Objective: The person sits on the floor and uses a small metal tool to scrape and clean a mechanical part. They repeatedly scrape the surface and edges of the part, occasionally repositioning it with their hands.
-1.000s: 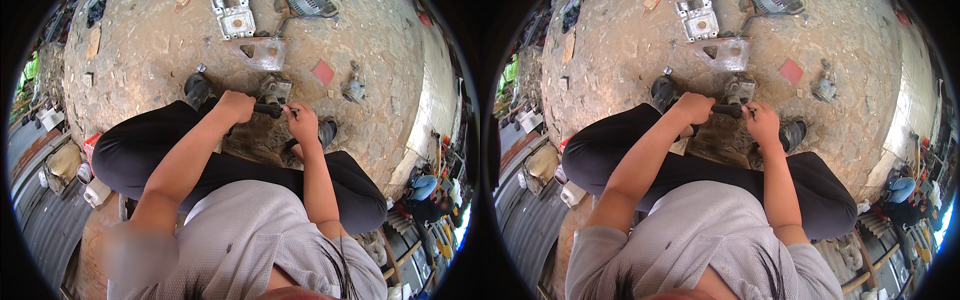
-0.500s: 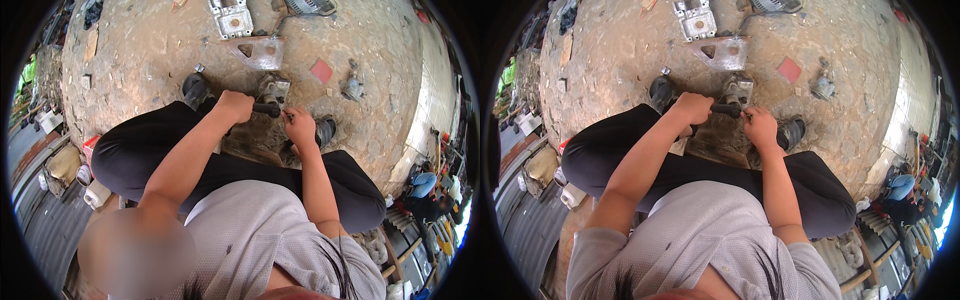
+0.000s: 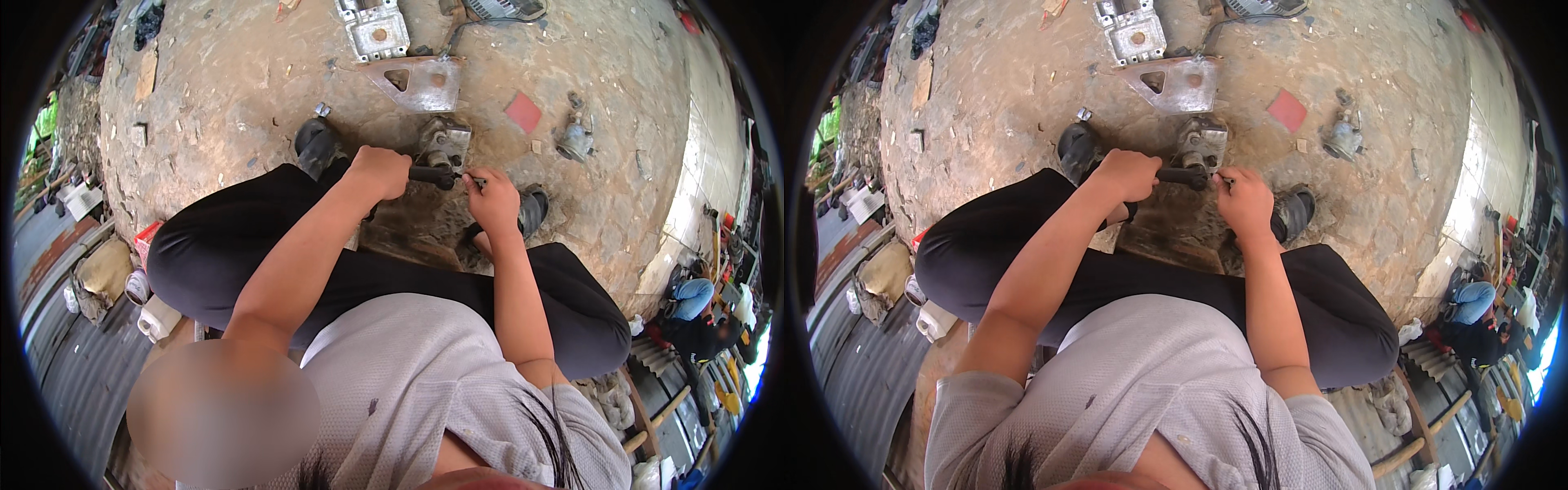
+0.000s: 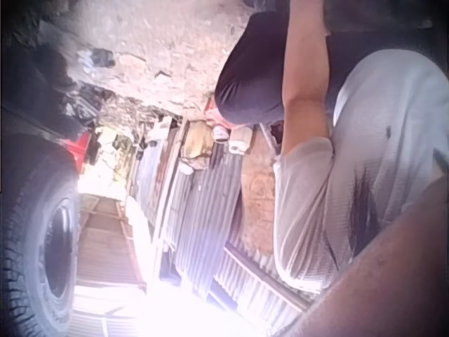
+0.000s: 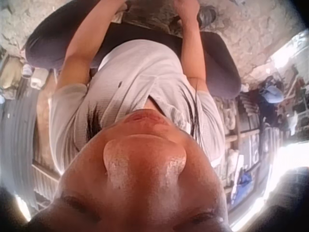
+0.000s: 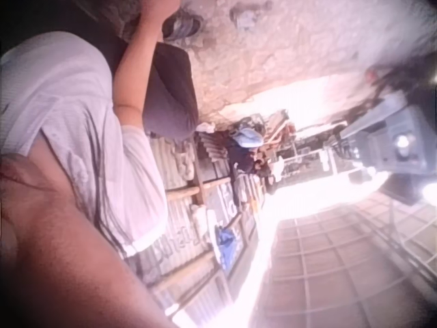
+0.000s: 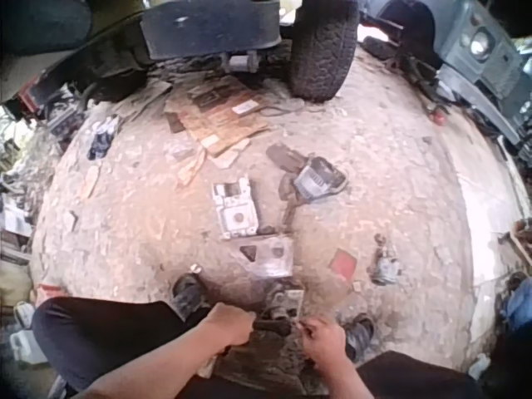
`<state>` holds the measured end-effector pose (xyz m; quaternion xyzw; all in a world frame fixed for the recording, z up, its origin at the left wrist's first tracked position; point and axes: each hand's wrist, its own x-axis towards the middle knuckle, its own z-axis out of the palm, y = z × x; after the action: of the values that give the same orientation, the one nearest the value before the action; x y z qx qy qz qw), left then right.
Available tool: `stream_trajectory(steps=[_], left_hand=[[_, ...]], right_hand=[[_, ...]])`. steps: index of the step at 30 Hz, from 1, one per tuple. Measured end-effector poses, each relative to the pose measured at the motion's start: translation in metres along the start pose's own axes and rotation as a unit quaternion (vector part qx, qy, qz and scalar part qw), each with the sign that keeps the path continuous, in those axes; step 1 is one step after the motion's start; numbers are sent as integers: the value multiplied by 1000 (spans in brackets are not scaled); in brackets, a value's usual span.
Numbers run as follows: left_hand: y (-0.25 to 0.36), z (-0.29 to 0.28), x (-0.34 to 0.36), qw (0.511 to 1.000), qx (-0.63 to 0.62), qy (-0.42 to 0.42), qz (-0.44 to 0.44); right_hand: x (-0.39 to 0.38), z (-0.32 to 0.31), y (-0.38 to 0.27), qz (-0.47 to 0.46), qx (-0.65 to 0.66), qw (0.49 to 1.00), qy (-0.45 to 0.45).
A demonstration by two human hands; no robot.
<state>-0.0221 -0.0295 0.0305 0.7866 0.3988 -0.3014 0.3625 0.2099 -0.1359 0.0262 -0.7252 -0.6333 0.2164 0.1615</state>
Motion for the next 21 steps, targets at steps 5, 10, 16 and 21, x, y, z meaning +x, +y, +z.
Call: stream_trajectory(steps=[5,10,16,21], left_hand=[[-1,0,1,1000,6,4,7],[-1,1,1,1000,6,4,7],[-1,2,2,1000,8,4,4],[-2,4,4,1000,6,3,13]], right_hand=[[1,3,-1,2,47,999,19],[0,2,-4,10,46,999,22],[-3,0,-5,6,5,1000,-23],[2,2,-2,-21,37,997,58]])
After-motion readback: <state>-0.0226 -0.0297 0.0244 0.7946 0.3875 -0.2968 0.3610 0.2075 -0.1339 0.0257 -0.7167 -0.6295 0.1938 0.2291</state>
